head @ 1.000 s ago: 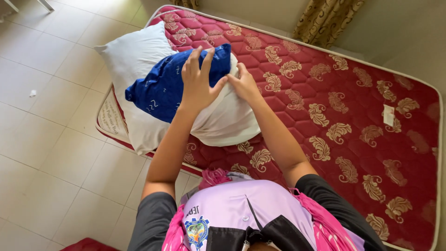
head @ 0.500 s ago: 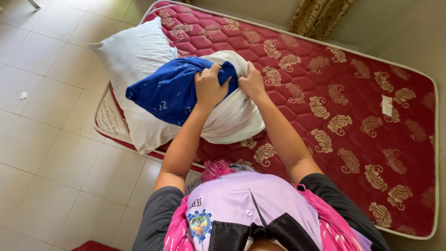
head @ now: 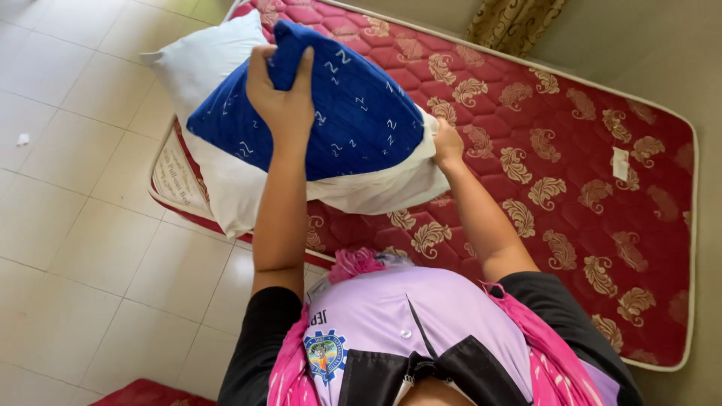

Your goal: The person puts a blue pillowcase on a white pillow by turning the case inside out and pulling it over the pillow. They then remove the pillowcase from the first pillow and place it on a laundry basket. The person repeats the process with a second pillow, putting the blue case on it and placing it on the bed.

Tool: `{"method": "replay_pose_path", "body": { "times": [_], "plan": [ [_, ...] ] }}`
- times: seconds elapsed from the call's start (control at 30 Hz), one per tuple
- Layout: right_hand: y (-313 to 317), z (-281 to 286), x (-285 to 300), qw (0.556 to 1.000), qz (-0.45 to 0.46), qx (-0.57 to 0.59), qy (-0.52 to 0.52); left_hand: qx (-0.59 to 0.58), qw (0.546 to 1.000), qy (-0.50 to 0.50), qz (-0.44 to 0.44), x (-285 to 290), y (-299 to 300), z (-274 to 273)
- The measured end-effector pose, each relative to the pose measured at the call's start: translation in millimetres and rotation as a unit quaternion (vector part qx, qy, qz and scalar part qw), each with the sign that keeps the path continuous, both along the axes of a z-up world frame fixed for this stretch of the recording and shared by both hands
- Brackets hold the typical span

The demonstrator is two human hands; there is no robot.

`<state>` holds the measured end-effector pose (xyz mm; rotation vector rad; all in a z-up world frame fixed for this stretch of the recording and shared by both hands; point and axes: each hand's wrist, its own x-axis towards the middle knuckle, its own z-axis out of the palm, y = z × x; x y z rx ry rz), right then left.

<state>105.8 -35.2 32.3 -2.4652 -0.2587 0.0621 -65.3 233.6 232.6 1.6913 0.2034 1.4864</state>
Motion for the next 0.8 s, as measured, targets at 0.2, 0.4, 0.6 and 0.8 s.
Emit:
{"method": "replay_pose_path", "body": {
  "times": [0.2, 0.4, 0.6, 0.8],
  "plan": [
    [-4.9, -50.2, 63.2, 0.994, 0.101, -0.036, -0.037, -0.065, 0.982, -0.017, -0.177, 15.9, 36.3, -50.9],
    [58.1, -64.5, 102.7, 0.943, 0.216, 0.094, 0.234, -0.319, 0.849, -0.013, -0.422, 9.4, 54.9, -113.1],
    [148.9, -50.4, 72.8, 0.833, 0.302, 0.265, 0.381, -0.301, 0.769, 0.07, -0.559, -13.8, 68.9, -119.8],
    [167.9, -78.0, 43.2, 0.906, 0.254, 0.174, 0.29, -0.228, 0.82, 0.172, -0.496, -41.7, 91.4, -104.9]
  ]
}}
